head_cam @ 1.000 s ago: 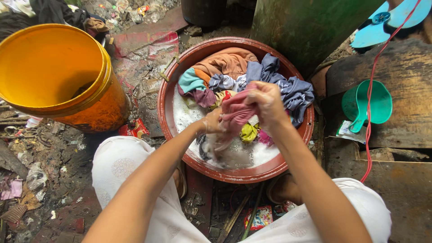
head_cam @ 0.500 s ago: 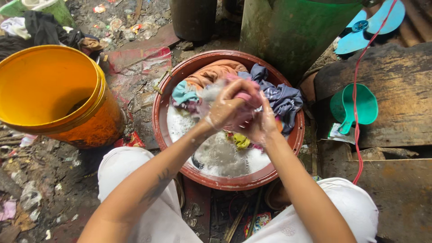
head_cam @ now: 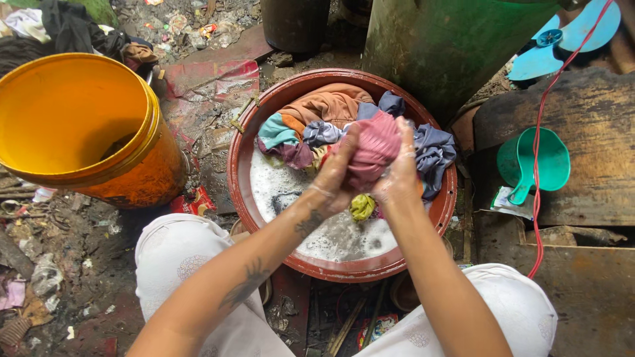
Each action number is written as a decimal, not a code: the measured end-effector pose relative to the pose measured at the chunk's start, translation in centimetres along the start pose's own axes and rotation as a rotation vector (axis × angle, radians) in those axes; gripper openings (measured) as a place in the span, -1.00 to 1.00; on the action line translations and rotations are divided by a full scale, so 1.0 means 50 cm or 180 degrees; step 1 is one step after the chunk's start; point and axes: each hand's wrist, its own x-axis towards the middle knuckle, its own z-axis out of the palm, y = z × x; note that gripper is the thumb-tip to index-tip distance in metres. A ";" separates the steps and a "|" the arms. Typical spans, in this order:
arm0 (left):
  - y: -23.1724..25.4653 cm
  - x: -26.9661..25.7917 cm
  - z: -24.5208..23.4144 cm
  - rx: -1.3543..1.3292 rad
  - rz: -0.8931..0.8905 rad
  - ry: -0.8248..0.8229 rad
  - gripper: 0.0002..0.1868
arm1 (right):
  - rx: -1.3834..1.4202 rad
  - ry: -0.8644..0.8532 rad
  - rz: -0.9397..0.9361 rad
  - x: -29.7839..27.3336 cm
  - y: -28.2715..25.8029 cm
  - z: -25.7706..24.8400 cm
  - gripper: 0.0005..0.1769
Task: The person washes clothes by hand in a basin of soapy water, scrubbing and rinsing a black garment and a pink garment.
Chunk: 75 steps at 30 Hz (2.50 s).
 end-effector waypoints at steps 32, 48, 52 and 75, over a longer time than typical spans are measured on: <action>0.098 -0.022 0.048 0.2386 0.1433 -0.1634 -0.83 | -0.2293 -0.1868 0.0529 -0.079 -0.003 -0.047 -0.48; 0.012 0.010 0.049 0.3855 0.1835 -0.0343 -0.64 | -0.3238 -0.1196 -0.1578 0.005 0.139 -0.234 -0.44; -0.024 0.020 0.022 0.3667 0.2258 0.0035 -0.65 | -0.4200 -0.0957 -0.2350 0.033 0.159 -0.259 -0.54; -0.083 0.068 -0.307 0.2038 -0.1985 0.0483 -0.63 | -0.2400 0.0227 0.1193 -0.029 0.058 -0.279 -0.67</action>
